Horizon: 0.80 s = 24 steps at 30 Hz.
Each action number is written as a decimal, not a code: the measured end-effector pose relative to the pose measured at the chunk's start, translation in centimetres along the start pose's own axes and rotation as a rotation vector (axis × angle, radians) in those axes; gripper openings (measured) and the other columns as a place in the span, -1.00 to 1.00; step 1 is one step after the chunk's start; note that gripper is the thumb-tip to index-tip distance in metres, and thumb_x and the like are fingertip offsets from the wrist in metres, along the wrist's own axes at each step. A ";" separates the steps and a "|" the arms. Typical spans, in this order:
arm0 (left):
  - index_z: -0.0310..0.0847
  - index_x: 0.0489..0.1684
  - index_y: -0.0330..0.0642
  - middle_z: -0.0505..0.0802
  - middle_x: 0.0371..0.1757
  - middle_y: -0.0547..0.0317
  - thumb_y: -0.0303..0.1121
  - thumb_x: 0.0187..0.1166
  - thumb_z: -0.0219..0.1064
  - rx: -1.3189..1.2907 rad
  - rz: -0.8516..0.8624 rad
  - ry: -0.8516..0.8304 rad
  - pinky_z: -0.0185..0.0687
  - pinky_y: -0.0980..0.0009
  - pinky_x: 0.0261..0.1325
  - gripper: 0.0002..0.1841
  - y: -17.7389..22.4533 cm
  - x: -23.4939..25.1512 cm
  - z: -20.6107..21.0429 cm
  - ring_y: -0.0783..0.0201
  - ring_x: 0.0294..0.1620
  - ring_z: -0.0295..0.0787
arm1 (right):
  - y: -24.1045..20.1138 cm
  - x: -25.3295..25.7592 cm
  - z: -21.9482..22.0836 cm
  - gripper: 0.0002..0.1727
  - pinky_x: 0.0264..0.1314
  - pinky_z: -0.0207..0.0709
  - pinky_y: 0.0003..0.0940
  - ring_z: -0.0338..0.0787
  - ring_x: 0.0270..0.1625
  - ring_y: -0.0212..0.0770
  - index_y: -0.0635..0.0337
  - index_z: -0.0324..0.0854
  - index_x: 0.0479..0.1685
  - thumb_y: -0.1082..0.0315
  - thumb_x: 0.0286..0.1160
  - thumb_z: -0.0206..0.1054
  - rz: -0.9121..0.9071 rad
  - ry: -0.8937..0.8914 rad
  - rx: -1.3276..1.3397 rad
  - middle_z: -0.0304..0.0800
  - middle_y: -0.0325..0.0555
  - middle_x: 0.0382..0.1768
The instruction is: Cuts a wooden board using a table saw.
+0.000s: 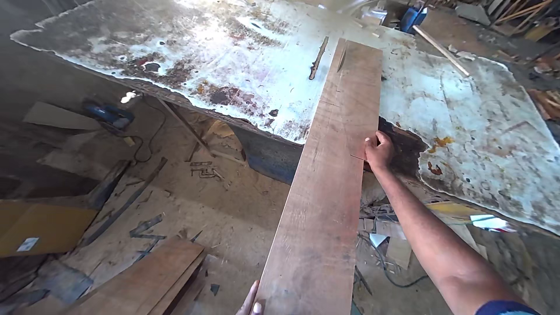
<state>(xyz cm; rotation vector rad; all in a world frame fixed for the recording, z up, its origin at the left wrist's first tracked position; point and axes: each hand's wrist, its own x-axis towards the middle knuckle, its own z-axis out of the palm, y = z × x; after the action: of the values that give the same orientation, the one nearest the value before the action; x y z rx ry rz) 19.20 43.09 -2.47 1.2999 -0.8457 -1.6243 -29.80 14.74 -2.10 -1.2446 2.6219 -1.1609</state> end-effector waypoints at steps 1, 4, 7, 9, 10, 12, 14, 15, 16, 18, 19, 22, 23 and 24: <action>0.48 0.59 -0.40 0.75 0.47 -0.05 -0.40 0.79 0.19 0.003 0.003 0.000 0.62 0.24 0.52 -0.56 0.0 0.3 0.1 0.22 0.41 0.75 | 0.0 0.3 0.1 -0.44 0.68 0.36 0.06 0.57 0.60 0.05 0.32 0.59 0.48 0.25 0.50 0.42 -0.002 0.001 -0.008 0.61 0.16 0.52; 0.49 0.58 -0.39 0.77 0.44 -0.04 -0.41 0.79 0.18 0.012 0.006 0.004 0.64 0.25 0.49 -0.57 0.2 1.0 0.6 0.25 0.36 0.77 | 0.2 1.3 0.5 -0.44 0.66 0.37 0.07 0.58 0.59 0.08 0.33 0.59 0.47 0.25 0.50 0.42 -0.010 0.005 -0.018 0.62 0.17 0.51; 0.48 0.58 -0.41 0.76 0.47 -0.03 -0.42 0.79 0.17 0.023 0.015 -0.001 0.62 0.26 0.52 -0.57 0.4 1.8 1.1 0.26 0.40 0.75 | 0.2 2.1 0.7 -0.44 0.67 0.36 0.10 0.58 0.58 0.11 0.37 0.59 0.46 0.27 0.49 0.42 -0.025 0.002 0.002 0.62 0.23 0.50; 0.49 0.58 -0.40 0.76 0.46 -0.01 -0.40 0.79 0.18 0.049 0.014 0.004 0.62 0.27 0.52 -0.57 0.4 2.3 1.3 0.28 0.39 0.75 | -0.1 2.5 0.6 -0.43 0.69 0.35 0.08 0.55 0.62 0.10 0.37 0.57 0.47 0.25 0.50 0.39 -0.018 -0.018 -0.010 0.59 0.22 0.52; 0.49 0.57 -0.40 0.77 0.45 0.00 -0.41 0.79 0.17 0.052 0.014 0.007 0.63 0.28 0.50 -0.57 0.4 2.6 1.5 0.29 0.37 0.76 | -0.2 2.8 0.6 -0.43 0.69 0.34 0.07 0.54 0.62 0.09 0.36 0.57 0.48 0.24 0.51 0.39 -0.017 -0.023 -0.014 0.59 0.22 0.53; 0.50 0.56 -0.40 0.79 0.43 0.00 -0.43 0.79 0.17 0.057 0.010 0.014 0.64 0.29 0.49 -0.58 0.7 3.1 1.8 0.30 0.35 0.78 | -0.2 3.4 0.9 -0.44 0.69 0.35 0.07 0.55 0.61 0.09 0.36 0.57 0.47 0.24 0.51 0.39 -0.022 -0.021 -0.016 0.59 0.21 0.52; 0.50 0.56 -0.40 0.79 0.42 0.01 -0.44 0.79 0.16 0.059 0.006 0.017 0.65 0.31 0.48 -0.58 1.1 3.6 2.2 0.31 0.34 0.78 | -0.2 4.1 1.2 -0.44 0.68 0.36 0.07 0.56 0.60 0.09 0.36 0.59 0.45 0.25 0.49 0.40 -0.023 -0.013 -0.014 0.61 0.21 0.50; 0.50 0.57 -0.41 0.79 0.43 0.02 -0.44 0.78 0.16 0.058 0.006 0.016 0.65 0.32 0.47 -0.58 1.2 3.9 2.4 0.32 0.34 0.78 | -0.2 4.4 1.3 -0.45 0.67 0.37 0.06 0.56 0.60 0.09 0.37 0.59 0.44 0.26 0.49 0.40 -0.024 -0.008 -0.011 0.61 0.21 0.49; 0.50 0.57 -0.41 0.79 0.43 0.02 -0.44 0.78 0.17 0.058 0.005 0.018 0.65 0.34 0.47 -0.58 1.4 4.1 2.6 0.34 0.34 0.78 | -0.2 4.7 1.3 -0.44 0.68 0.36 0.06 0.56 0.60 0.09 0.37 0.59 0.45 0.26 0.49 0.40 -0.022 -0.007 -0.012 0.61 0.21 0.50; 0.50 0.57 -0.41 0.80 0.42 0.03 -0.45 0.78 0.17 0.066 0.002 0.025 0.66 0.35 0.46 -0.58 1.6 4.6 3.0 0.35 0.32 0.79 | -0.3 5.3 1.5 -0.44 0.67 0.37 0.05 0.56 0.60 0.09 0.37 0.58 0.46 0.24 0.50 0.39 -0.018 -0.013 -0.020 0.61 0.21 0.50; 0.50 0.56 -0.41 0.80 0.41 0.02 -0.45 0.78 0.17 0.069 0.002 0.024 0.67 0.34 0.45 -0.58 1.7 4.9 3.2 0.34 0.32 0.79 | -0.3 5.7 1.7 -0.44 0.67 0.37 0.06 0.56 0.59 0.10 0.37 0.58 0.45 0.24 0.51 0.39 -0.017 -0.017 -0.018 0.61 0.22 0.49; 0.52 0.55 -0.40 0.82 0.39 0.02 -0.47 0.77 0.16 0.077 0.014 0.026 0.68 0.36 0.44 -0.59 2.0 5.7 3.8 0.34 0.29 0.81 | 0.0 6.7 2.2 -0.46 0.64 0.40 0.07 0.60 0.54 0.11 0.39 0.60 0.42 0.25 0.50 0.39 -0.034 -0.009 -0.022 0.65 0.25 0.43; 0.52 0.55 -0.40 0.82 0.38 0.03 -0.48 0.77 0.16 0.077 0.010 0.030 0.68 0.37 0.43 -0.59 2.1 6.0 4.1 0.35 0.29 0.81 | 0.0 7.1 2.3 -0.46 0.64 0.40 0.07 0.60 0.54 0.12 0.39 0.60 0.41 0.25 0.50 0.39 -0.038 -0.007 -0.025 0.65 0.26 0.43; 0.52 0.55 -0.39 0.82 0.38 0.02 -0.49 0.76 0.16 0.073 0.002 0.036 0.69 0.37 0.42 -0.59 2.3 6.2 4.3 0.35 0.27 0.82 | 0.0 7.4 2.4 -0.46 0.64 0.40 0.08 0.61 0.54 0.13 0.40 0.60 0.41 0.25 0.50 0.39 -0.040 -0.006 -0.028 0.65 0.27 0.43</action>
<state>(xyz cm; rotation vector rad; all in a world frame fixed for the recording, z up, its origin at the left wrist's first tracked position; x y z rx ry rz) 14.98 36.46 -1.86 1.3743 -0.8913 -1.5764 -34.09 8.28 -1.77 -1.3092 2.6297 -1.1275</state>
